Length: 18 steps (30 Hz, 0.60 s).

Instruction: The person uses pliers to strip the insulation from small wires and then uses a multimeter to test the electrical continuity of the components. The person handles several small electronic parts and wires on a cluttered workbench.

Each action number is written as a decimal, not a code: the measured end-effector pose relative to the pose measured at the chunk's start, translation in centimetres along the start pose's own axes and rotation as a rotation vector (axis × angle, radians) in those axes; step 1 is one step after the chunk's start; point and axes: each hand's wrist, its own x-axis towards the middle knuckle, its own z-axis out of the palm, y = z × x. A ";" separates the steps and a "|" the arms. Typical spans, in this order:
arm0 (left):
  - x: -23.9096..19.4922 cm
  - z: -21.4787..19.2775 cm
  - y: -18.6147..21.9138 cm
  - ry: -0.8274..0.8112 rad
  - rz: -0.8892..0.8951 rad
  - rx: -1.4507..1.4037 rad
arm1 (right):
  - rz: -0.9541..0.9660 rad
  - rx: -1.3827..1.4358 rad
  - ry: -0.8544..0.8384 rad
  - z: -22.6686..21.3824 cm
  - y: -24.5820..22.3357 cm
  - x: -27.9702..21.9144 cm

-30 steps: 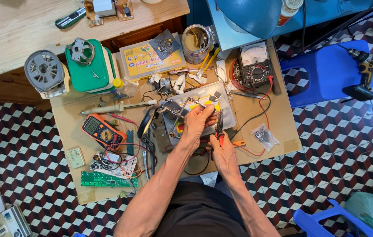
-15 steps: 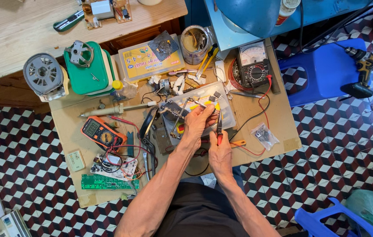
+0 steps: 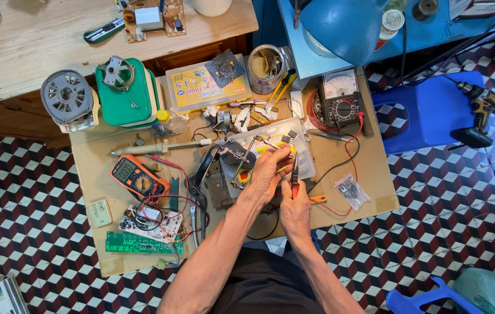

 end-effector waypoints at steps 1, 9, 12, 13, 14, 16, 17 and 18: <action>0.0 0.0 0.1 0.004 -0.003 -0.003 | -0.019 0.010 -0.001 0.0 0.0 0.0; 0.2 0.6 0.8 0.046 -0.003 0.050 | -0.086 -0.034 0.010 0.0 0.2 0.1; 0.0 0.7 1.0 0.053 -0.013 0.063 | -0.050 -0.031 0.002 -0.1 -0.1 0.0; -0.1 0.7 1.1 0.049 -0.015 0.061 | -0.044 -0.031 -0.002 -0.1 -0.2 0.0; -0.1 0.8 1.2 0.046 -0.017 0.060 | -0.039 -0.030 -0.005 -0.1 -0.4 -0.1; -0.2 0.9 1.3 0.043 -0.023 0.062 | -0.037 -0.054 -0.005 -0.2 -0.5 0.0; -0.1 1.0 1.3 0.046 -0.026 0.067 | -0.036 -0.067 -0.005 -0.3 -0.6 0.0; -0.1 1.1 1.4 0.048 -0.028 0.071 | -0.037 -0.071 -0.005 -0.4 -0.7 0.1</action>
